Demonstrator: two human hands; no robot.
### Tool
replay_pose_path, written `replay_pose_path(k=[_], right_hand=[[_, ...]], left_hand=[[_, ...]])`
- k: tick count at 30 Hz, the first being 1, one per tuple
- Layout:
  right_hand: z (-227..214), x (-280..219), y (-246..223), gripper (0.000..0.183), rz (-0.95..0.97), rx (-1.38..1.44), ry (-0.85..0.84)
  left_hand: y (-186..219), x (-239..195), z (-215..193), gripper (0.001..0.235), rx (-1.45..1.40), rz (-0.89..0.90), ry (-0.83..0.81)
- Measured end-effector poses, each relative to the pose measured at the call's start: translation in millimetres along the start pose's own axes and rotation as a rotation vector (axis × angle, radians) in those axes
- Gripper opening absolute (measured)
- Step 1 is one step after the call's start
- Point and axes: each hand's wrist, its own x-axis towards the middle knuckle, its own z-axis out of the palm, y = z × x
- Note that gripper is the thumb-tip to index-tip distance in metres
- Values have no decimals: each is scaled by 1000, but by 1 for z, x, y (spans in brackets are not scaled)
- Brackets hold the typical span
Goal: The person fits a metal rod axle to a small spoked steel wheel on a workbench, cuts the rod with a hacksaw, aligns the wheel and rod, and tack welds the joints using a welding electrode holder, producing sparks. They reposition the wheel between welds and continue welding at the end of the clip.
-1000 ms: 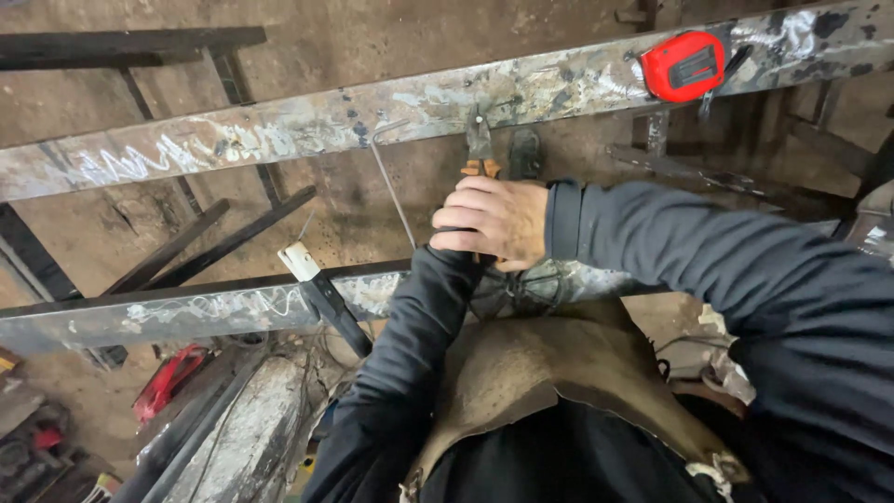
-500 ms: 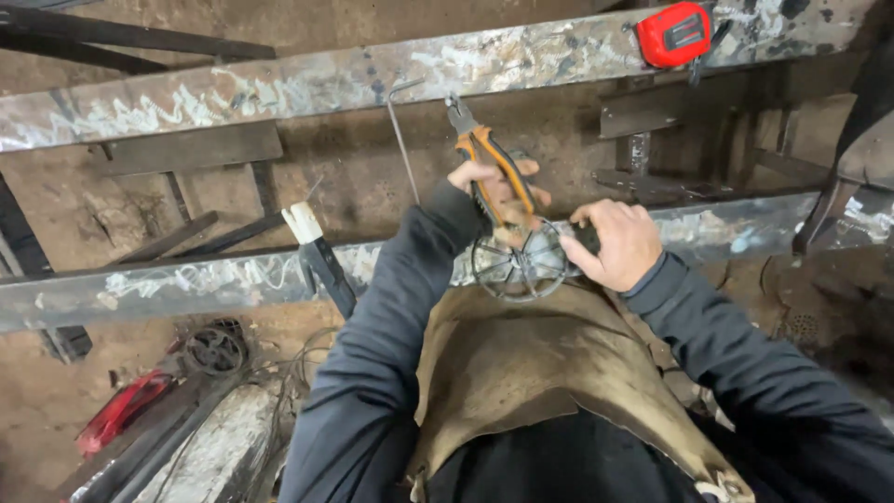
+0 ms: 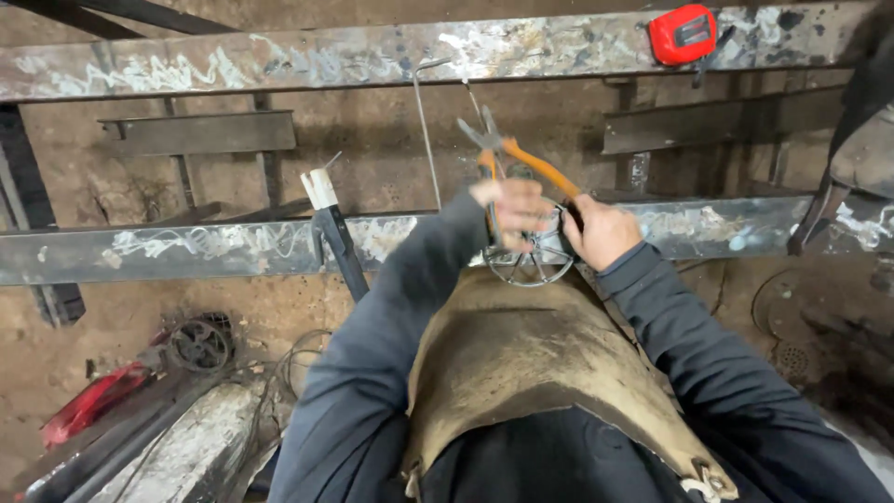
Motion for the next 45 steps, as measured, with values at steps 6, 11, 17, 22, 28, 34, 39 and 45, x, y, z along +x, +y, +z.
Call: replay_pose_path(k=[6, 11, 17, 22, 28, 34, 39, 45], right_hand=[[-17, 5, -16, 20, -76, -60, 35], [-9, 4, -18, 20, -88, -75, 54], [-17, -3, -25, 25, -58, -76, 79], [-11, -22, -13, 42, 149, -193, -111], [43, -58, 36, 70, 395, 87, -464], [81, -84, 27, 55, 686, 763, -525], [108, -97, 35, 44, 702, 1088, -429], [106, -101, 36, 44, 645, 1152, -415]], left_hand=[[-66, -137, -25, 46, 87, 527, 127], [-45, -264, 46, 24, 718, 569, 727], [-38, -384, -40, 28, 314, 847, 992], [-4, -446, -136, 31, 144, 576, 1025], [-4, -429, -134, 48, 1134, 465, 1824], [-19, -415, -101, 54, 1579, 225, 2156], [-34, -373, -6, 52, 1534, 356, 2218], [-72, -217, 57, 46, 1320, 203, 1643]])
